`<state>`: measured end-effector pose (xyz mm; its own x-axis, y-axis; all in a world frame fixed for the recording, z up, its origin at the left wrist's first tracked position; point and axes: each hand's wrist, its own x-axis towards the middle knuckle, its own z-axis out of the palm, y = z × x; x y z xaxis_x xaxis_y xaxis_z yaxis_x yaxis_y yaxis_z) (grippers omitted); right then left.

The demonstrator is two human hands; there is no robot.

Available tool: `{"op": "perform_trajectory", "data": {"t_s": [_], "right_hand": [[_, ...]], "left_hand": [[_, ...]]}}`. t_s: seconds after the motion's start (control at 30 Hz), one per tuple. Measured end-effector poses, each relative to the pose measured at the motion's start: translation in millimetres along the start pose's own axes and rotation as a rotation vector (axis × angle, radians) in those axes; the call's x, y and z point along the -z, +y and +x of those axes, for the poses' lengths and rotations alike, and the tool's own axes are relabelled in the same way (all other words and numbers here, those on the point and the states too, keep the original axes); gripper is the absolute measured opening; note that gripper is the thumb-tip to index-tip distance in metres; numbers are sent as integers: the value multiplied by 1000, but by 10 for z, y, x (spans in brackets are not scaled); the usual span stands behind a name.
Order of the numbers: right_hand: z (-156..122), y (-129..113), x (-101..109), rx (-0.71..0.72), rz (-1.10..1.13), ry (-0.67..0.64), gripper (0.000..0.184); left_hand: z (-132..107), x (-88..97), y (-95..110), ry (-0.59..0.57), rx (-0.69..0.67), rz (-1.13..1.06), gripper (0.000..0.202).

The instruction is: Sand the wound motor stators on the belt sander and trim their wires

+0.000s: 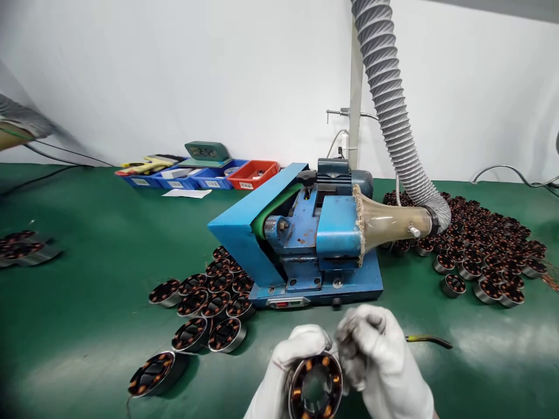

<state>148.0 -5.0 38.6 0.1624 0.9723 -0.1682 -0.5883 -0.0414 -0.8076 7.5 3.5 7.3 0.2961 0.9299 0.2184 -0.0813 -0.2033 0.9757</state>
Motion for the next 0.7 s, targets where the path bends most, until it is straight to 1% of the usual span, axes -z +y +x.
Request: {"op": "perform_trajectory", "data": {"t_s": [0.07,0.1,0.13,0.2,0.23,0.27,0.3,0.33,0.4,0.43,0.47,0.5,0.53,0.57,0.6,0.67,0.7], "right_hand": [[36,-28,49,-6,113,61,23],[44,-29,63,12,94,62,22],[45,-22,65,40,19,32,21],[37,4,36,121,-207,-70,19],[33,15,11,161,-278,-109,15],[35,21,-14,182,-291,-122,10],[44,22,-33,175,-249,-108,7],[61,18,-42,134,-160,-73,7],[110,11,-26,23,81,10,11],[135,18,-5,11,184,72,13],[155,35,19,40,246,143,12],[168,65,40,102,258,207,12],[172,107,56,171,214,247,12],[168,157,65,223,115,243,16],[161,211,65,255,-14,212,24],[153,310,48,261,-289,152,40],[161,347,36,257,-404,160,45]], "left_hand": [[5,24,13,-17,-112,24,29],[5,29,8,-18,-178,55,34],[6,29,-4,-18,-245,98,41],[17,16,-46,-38,-371,186,58],[28,5,-71,-59,-416,219,65],[40,-9,-95,-74,-449,240,69],[53,-25,-114,-73,-484,248,72],[63,-43,-129,-61,-518,245,75],[74,-81,-144,10,-540,232,76],[74,-101,-148,48,-528,222,74],[71,-121,-156,83,-486,211,70],[68,-141,-168,110,-418,202,66],[67,-162,-189,139,-323,193,62],[70,-185,-217,160,-233,177,59],[81,-213,-253,166,-151,153,58],[129,-282,-335,172,-10,45,55],[167,-324,-376,178,56,-40,53]]}}
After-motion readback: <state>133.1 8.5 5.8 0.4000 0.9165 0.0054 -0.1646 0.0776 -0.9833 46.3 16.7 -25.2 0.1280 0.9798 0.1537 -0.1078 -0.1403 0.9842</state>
